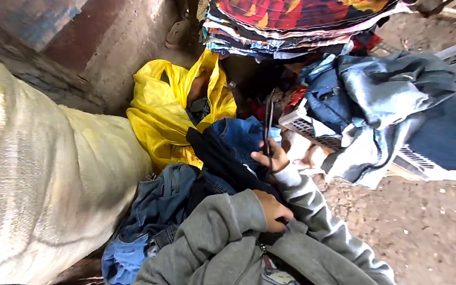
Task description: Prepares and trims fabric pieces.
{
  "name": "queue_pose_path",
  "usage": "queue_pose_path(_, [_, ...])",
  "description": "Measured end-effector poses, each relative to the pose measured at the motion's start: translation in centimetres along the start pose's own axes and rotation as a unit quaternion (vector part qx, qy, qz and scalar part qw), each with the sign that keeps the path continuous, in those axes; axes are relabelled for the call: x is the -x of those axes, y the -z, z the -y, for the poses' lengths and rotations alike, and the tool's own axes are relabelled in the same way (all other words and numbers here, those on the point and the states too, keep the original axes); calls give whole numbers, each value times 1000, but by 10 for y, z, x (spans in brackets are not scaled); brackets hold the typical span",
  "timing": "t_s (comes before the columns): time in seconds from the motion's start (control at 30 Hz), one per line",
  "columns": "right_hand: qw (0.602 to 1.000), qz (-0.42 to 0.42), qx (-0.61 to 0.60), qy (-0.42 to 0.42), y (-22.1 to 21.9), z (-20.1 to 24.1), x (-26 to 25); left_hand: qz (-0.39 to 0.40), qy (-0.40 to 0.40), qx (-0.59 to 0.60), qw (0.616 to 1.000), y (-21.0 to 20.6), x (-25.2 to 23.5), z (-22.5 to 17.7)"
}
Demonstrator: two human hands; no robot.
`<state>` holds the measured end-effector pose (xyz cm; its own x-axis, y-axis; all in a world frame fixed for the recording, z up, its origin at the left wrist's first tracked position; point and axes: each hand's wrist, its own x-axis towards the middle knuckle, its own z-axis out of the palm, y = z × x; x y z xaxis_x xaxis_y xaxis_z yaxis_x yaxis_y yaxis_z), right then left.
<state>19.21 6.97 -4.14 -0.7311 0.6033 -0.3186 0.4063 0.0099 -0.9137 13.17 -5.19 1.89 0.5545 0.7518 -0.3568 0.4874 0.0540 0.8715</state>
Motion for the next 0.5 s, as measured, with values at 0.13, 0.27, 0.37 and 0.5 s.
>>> queue_pose_path(0.13, [995, 95, 6, -8, -31, 6, -11, 28, 0, -25, 999, -4, -8, -6])
queue_pose_path(0.27, [980, 177, 91, 9, -37, 4, -25, 13, 1, -9, 1000, -4, 0, -5])
queue_pose_path(0.37, [989, 149, -1, -15, -26, 13, -20, -42, -34, 15, 998, 4, 27, 0])
queue_pose_path(0.5, [983, 35, -179, 17, 1, 9, -21, -201, -109, 27, 973, 11, 90, 19])
